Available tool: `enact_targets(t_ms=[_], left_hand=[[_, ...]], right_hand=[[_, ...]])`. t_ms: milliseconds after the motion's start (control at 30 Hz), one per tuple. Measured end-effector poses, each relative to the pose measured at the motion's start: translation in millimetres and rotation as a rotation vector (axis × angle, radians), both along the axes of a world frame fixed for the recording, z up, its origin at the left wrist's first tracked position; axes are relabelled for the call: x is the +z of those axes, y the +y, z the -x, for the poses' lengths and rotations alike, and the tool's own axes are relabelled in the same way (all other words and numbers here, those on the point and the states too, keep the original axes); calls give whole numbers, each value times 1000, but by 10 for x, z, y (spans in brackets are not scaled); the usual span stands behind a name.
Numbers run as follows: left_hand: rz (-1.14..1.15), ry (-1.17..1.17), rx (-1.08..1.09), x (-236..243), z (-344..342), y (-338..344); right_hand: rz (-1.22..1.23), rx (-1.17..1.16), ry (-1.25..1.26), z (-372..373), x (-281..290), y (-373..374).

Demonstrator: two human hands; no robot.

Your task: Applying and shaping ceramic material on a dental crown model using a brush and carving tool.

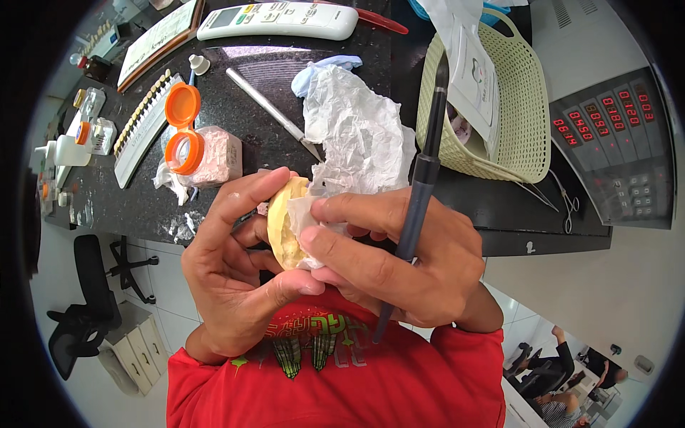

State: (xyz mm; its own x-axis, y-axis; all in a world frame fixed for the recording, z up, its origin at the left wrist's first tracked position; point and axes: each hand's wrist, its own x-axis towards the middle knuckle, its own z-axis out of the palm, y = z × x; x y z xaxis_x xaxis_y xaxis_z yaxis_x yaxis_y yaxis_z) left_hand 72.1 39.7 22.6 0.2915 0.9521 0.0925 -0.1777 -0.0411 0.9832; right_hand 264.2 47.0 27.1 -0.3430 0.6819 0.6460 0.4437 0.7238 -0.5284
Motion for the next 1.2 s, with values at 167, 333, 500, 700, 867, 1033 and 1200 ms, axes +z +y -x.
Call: enact_targets(t_ms=[167, 333, 500, 700, 867, 1033, 1200], left_hand=[[-25, 1, 11, -11, -16, -12], [-2, 2, -3, -30, -24, -15], [-27, -18, 14, -68, -16, -46], [-171, 14, 10, -90, 119, -110], [25, -314, 84, -116, 310, -283], [-32, -384, 181, -191, 564, -338], [-73, -343, 258, -180, 737, -316]], right_hand=[[6, 30, -107, -51, 33, -15], [-7, 4, -131, -57, -13, -48], [-59, -113, 8, -36, 58, 11], [-234, -397, -284, -100, 363, 170], [-167, -405, -362, -27, 623, 287], [145, -213, 70, 254, 651, 558], [287, -145, 45, 225, 650, 750]])
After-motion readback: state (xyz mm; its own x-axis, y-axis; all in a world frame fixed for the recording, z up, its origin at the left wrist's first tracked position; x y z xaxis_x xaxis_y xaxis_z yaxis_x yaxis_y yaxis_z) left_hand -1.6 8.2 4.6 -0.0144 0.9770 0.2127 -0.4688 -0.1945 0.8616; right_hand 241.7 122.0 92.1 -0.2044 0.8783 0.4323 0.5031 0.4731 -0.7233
